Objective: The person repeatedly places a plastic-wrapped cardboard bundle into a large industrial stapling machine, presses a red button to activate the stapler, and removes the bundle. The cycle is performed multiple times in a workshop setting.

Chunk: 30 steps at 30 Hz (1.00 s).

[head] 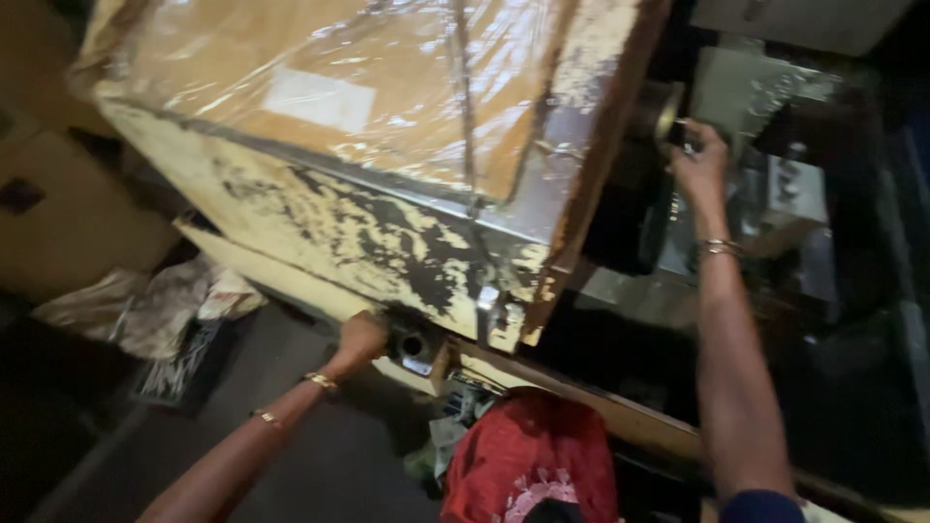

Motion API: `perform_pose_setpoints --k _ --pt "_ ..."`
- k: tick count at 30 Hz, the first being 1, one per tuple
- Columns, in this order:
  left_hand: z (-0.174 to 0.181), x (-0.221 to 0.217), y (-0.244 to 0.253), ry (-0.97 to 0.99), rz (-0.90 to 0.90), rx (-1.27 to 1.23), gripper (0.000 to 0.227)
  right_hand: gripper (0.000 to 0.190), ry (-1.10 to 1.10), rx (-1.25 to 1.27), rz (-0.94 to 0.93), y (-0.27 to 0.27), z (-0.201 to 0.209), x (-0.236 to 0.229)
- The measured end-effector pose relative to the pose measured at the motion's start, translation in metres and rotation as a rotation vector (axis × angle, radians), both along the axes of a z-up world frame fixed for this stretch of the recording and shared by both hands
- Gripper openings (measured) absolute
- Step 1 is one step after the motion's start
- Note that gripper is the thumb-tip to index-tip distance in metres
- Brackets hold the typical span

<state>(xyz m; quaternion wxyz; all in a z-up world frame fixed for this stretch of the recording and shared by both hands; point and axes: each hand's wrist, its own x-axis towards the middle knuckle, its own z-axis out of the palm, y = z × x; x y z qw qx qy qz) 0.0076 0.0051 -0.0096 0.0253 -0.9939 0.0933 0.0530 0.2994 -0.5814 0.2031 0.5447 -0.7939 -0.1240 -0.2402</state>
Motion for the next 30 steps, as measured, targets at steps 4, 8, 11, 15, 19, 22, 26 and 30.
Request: perform_pose_setpoints --k 4,8,11,15,19,22,26,30 --pt "-0.005 -0.004 0.006 0.275 0.724 -0.994 0.036 0.046 0.102 -0.037 -0.127 0.008 0.009 -0.007" --pt "0.003 0.003 0.01 0.103 0.019 -0.025 0.019 0.05 0.099 0.022 -0.102 0.008 0.013 -0.014" --pt "0.013 0.013 0.015 0.102 -0.012 -0.125 0.018 0.051 0.056 -0.053 -0.14 0.01 0.012 -0.014" --pt "0.032 0.017 0.013 0.124 0.051 -0.374 0.024 0.053 0.114 -0.126 -0.223 0.007 0.011 -0.008" --pt "0.074 -0.005 -0.015 -0.004 0.009 -0.256 0.028 0.055 0.12 -0.16 -0.267 0.004 0.005 -0.008" --pt "0.138 -0.022 -0.056 0.079 0.062 -0.179 0.034 0.057 -0.007 -0.138 -0.221 0.011 0.012 -0.013" --pt "0.234 -0.049 -0.107 0.076 -0.144 -0.469 0.042 0.07 0.17 -0.21 -0.14 0.023 0.042 -0.064" --pt "0.28 -0.065 -0.144 0.324 0.127 -1.028 0.033 0.058 0.164 -0.577 0.045 0.001 0.076 -0.176"
